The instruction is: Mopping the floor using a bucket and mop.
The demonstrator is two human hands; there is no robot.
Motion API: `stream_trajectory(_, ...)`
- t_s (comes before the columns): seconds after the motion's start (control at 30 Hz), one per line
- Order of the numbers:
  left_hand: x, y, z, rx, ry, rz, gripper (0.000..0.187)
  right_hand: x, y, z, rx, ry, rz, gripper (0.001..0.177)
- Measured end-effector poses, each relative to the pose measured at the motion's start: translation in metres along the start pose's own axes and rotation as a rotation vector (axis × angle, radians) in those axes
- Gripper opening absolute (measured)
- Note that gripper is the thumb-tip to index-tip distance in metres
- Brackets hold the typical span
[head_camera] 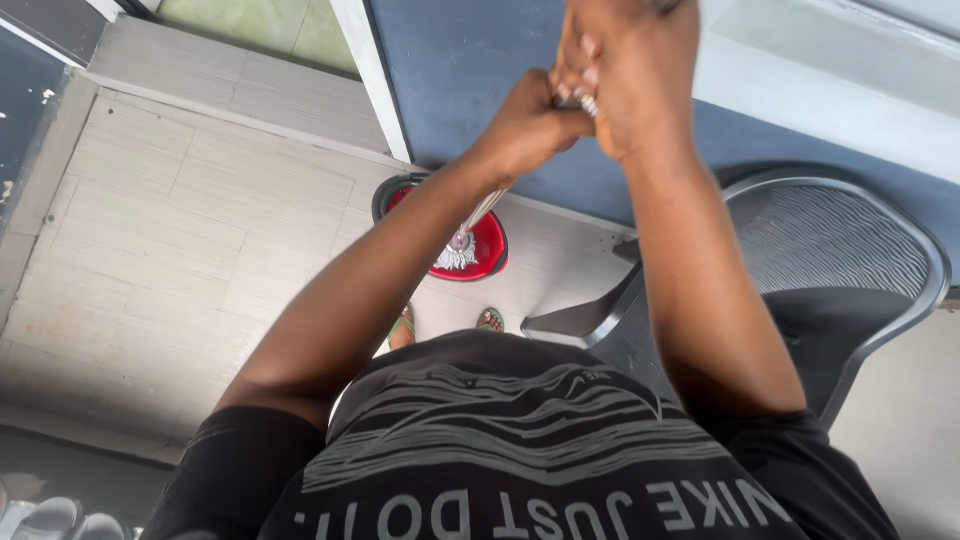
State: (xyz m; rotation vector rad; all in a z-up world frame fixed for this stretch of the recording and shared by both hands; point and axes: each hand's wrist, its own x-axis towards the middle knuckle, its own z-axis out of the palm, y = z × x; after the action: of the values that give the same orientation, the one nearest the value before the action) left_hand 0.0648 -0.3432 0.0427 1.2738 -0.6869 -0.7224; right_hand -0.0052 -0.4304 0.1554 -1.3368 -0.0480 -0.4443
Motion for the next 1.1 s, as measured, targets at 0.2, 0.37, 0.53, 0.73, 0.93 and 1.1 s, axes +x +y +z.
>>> stream_trajectory(0.2,-0.013,-0.072,-0.023,0.001,0.020,-0.109,0.019,-0.014,0.058,0.001,-0.030,0.097,0.215,0.048)
stream_trajectory(0.37,-0.029,-0.111,-0.030,-0.053,-0.045,-0.215,0.027,-0.028,0.113,-0.020,-0.225,-0.047,0.315,0.049)
stream_trajectory(0.53,-0.039,-0.131,-0.031,0.160,-0.091,-0.330,0.036,-0.042,0.140,-0.036,-0.228,-0.080,0.331,0.047)
stream_trajectory(0.73,-0.049,-0.181,-0.037,0.207,-0.171,-0.269,0.034,-0.067,0.180,-0.036,-0.310,-0.027,0.350,0.047)
stream_trajectory(0.93,-0.069,-0.231,-0.043,0.394,-0.104,-0.239,0.037,-0.090,0.202,-0.044,-0.411,-0.075,0.373,0.040)
stream_trajectory(1.1,-0.075,-0.218,-0.039,0.610,0.009,-0.398,0.031,-0.079,0.180,-0.041,-0.219,-0.175,0.474,0.033)
